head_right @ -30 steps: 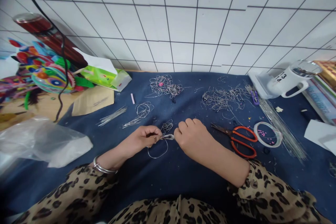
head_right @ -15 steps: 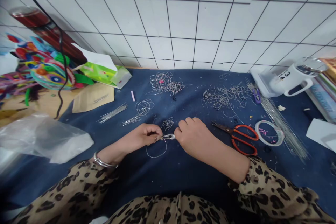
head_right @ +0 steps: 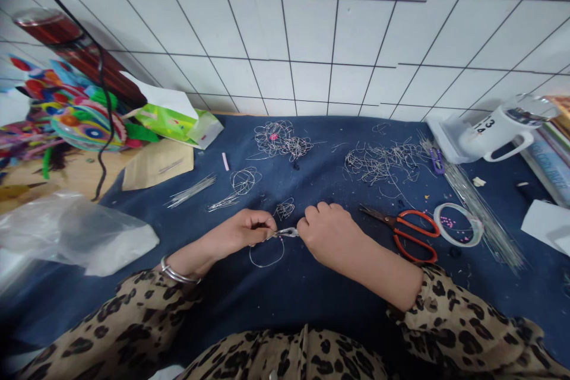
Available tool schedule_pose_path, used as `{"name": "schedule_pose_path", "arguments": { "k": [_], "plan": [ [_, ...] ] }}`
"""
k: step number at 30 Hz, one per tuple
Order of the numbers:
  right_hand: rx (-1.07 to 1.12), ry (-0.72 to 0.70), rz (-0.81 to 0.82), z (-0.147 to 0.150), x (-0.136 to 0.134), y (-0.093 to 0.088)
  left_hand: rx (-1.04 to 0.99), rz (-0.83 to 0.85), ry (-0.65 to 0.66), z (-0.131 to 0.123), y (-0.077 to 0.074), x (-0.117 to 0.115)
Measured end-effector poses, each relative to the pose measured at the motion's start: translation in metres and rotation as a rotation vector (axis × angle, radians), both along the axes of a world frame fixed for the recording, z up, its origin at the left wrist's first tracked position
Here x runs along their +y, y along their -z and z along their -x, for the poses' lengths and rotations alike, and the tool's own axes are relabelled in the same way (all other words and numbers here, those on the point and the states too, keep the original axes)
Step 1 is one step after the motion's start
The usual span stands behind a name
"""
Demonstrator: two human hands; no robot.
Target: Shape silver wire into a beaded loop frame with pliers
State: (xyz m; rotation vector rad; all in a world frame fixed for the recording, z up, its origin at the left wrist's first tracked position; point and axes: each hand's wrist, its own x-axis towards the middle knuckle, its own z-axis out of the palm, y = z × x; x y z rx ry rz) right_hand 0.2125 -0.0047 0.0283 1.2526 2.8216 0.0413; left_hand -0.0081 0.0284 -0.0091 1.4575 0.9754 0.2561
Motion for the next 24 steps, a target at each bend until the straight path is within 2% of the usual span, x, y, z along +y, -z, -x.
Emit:
{"name": "schedule_pose_path", "arguments": {
  "k": [18,24],
  "plan": [
    [0.003,0.056,0.013,0.0011,-0.0066,0.0088,0.009,-0.03,0.034,-0.0013,-0.0006,0.0009],
    [0.081,0.146,0.103,-0.0016,-0.0065,0.0111,-0.043,0.041,-0.054,-0.0007,0.0022,0.0005]
  ]
}}
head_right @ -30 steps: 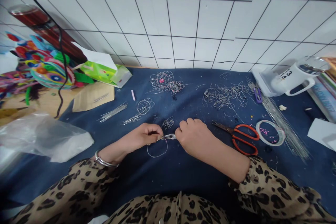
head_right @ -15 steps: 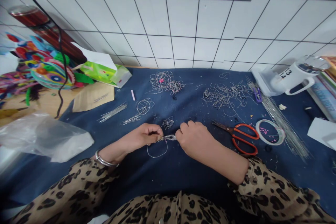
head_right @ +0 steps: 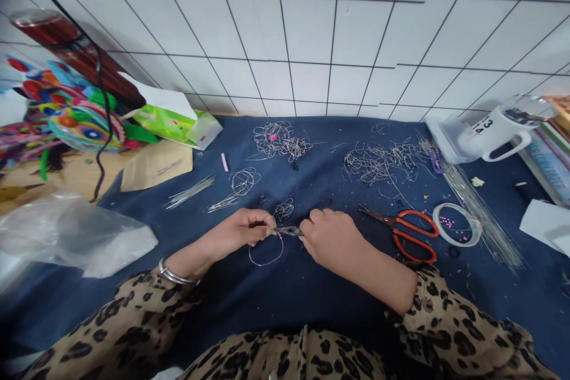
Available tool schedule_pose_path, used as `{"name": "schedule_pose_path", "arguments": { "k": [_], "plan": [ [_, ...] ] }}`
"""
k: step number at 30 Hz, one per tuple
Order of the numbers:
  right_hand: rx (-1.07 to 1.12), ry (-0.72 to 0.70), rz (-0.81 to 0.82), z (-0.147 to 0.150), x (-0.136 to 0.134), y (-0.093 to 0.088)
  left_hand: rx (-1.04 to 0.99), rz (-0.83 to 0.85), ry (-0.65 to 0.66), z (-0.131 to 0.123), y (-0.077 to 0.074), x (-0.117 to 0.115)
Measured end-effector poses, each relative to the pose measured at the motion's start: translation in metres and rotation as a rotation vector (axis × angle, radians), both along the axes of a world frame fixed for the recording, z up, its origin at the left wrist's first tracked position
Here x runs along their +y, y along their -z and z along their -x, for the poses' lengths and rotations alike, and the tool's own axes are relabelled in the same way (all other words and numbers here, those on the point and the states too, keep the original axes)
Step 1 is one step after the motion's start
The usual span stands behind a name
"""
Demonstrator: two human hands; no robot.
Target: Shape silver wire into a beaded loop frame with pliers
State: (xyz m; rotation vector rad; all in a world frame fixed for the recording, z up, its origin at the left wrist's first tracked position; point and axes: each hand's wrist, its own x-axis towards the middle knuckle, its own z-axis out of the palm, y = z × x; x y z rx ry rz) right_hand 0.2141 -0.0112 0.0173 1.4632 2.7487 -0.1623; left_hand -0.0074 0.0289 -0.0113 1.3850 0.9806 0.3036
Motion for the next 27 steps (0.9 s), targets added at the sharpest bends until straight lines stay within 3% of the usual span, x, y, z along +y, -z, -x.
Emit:
{"name": "schedule_pose_path", "arguments": {
  "k": [13,23,27],
  "plan": [
    [0.15,0.095,0.246,-0.005,0.003,0.01,-0.015,0.025,-0.042,-0.001,-0.006,-0.001],
    [0.227,0.007,0.293,-0.008,0.007,0.013,-0.006,0.055,-0.021,0.001,-0.006,0.001],
    [0.189,-0.04,0.214,-0.008,0.008,0.013,-0.017,0.064,0.017,0.001,-0.009,0.001]
  ]
}}
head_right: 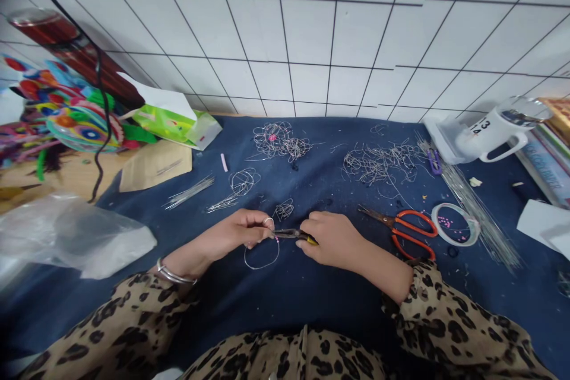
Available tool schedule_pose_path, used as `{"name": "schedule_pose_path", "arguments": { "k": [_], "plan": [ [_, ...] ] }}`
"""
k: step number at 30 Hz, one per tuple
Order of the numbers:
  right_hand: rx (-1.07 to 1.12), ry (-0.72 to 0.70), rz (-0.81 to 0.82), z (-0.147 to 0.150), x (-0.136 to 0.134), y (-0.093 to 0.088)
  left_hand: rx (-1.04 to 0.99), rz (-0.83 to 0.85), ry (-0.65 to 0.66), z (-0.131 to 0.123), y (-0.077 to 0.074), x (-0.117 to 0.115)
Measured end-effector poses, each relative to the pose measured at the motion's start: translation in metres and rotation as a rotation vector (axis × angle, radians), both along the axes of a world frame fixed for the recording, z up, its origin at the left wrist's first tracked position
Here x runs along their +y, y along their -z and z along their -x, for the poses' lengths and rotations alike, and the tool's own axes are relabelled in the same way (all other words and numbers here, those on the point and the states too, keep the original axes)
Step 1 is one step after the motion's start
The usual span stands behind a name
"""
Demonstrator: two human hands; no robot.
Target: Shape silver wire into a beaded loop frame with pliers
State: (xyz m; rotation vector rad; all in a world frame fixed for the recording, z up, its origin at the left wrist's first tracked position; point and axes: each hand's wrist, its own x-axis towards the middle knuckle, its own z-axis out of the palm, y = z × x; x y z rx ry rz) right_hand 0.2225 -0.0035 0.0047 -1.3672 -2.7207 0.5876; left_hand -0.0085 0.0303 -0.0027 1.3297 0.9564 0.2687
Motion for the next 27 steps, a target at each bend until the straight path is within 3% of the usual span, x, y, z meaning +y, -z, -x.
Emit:
{"name": "schedule_pose_path", "arguments": {
  "k": [9,27],
  "plan": [
    [-0.182,-0.04,-0.276,0.0065,-0.0062,-0.0098,-0.014,-0.005,0.055,0.0021,0.0037,0.0005],
    [-0.222,-0.056,-0.364,0.0086,-0.01,-0.0031,-0.003,0.006,0.089,0.0026,0.0001,0.0023]
  ]
}}
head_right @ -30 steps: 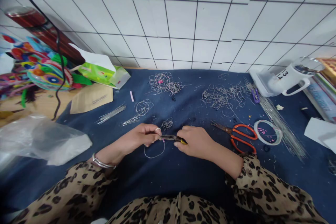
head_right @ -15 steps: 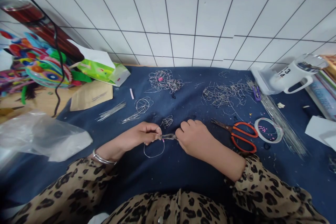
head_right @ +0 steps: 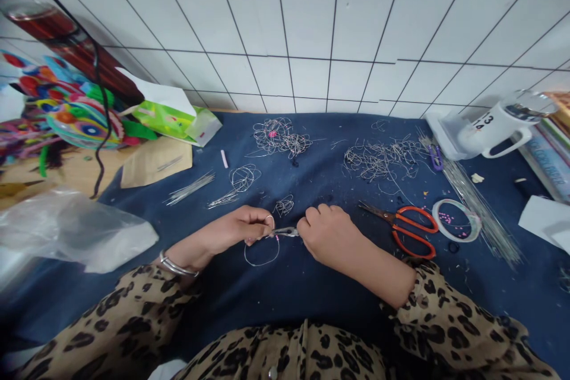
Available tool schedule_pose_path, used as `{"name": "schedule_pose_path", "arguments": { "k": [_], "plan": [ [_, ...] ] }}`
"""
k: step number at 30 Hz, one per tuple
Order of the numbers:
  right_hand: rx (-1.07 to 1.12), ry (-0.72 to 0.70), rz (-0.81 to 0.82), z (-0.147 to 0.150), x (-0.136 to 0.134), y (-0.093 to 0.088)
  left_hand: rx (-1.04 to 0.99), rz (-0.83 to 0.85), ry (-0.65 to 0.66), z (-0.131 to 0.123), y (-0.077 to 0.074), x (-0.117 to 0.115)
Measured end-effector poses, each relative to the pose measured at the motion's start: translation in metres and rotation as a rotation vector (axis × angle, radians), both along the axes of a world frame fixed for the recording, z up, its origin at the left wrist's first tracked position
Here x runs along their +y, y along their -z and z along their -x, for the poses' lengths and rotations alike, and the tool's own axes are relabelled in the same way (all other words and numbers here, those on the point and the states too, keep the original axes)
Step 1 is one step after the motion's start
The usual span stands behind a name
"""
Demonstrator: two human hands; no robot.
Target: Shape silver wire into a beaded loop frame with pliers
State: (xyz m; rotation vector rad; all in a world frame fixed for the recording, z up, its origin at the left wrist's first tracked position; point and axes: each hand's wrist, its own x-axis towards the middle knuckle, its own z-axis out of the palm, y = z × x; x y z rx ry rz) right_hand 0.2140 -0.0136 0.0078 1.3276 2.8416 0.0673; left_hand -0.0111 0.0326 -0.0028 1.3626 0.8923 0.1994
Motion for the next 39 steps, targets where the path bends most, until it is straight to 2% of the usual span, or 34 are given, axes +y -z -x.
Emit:
{"name": "schedule_pose_path", "arguments": {
  "k": [28,32,39],
  "plan": [
    [0.009,0.018,0.053,0.0006,-0.0017,0.0038,-0.005,0.009,-0.004,0.0003,0.0051,0.0007],
    [0.045,0.063,0.121,0.0009,-0.0017,0.0039,-0.006,0.022,-0.041,0.0005,0.0046,0.0],
    [0.166,0.146,0.371,-0.0022,-0.0003,0.0031,-0.053,0.051,-0.088,-0.0006,0.0013,-0.0017]
  ]
}}
